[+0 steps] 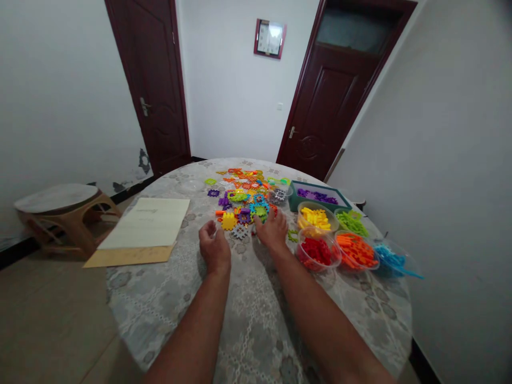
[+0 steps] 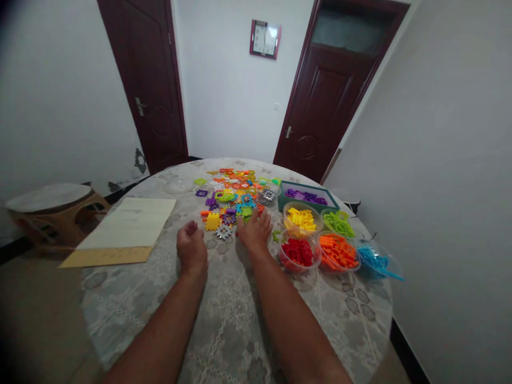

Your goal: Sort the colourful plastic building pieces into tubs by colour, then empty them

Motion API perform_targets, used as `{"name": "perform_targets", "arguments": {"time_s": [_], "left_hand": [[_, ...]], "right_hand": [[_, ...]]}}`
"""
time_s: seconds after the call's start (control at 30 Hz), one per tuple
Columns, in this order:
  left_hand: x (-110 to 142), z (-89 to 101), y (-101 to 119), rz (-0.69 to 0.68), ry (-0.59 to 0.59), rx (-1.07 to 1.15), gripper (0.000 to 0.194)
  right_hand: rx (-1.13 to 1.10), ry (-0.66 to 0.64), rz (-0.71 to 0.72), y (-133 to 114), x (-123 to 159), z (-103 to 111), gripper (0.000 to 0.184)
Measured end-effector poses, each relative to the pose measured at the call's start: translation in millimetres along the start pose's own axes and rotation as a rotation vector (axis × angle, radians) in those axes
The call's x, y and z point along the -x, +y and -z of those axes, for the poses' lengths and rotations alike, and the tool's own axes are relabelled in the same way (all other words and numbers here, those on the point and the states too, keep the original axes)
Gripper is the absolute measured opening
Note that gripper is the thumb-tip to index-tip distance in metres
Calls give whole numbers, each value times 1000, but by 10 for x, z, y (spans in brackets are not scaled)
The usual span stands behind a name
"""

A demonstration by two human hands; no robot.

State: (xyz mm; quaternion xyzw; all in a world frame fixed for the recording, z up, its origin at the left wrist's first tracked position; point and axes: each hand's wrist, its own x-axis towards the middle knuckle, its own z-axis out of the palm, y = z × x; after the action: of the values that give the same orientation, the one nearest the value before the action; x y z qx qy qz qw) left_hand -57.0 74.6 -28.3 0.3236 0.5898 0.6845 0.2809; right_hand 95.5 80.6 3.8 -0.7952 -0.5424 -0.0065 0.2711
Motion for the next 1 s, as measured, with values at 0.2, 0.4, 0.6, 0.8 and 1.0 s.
{"name": "perform_targets", "arguments": {"time_s": [0.2, 0.4, 0.6, 0.8, 1.0], "left_hand": [[48, 34, 105, -2, -150, -158, 63], [88, -4, 67, -13, -356, -220, 69], [147, -78, -36, -91, -463, -180, 59], [291, -113, -31, -202, -542, -210, 56], [505, -140, 3, -196, -618, -164, 46]], "right_hand": [[45, -82, -258, 162, -436, -67, 70], [12, -192, -157, 140, -461, -208, 69], [-53, -134, 106, 50, -156, -322, 47], [-186, -136, 264, 111, 107, -244, 27], [-328, -123, 221, 206, 330, -162, 37]]}}
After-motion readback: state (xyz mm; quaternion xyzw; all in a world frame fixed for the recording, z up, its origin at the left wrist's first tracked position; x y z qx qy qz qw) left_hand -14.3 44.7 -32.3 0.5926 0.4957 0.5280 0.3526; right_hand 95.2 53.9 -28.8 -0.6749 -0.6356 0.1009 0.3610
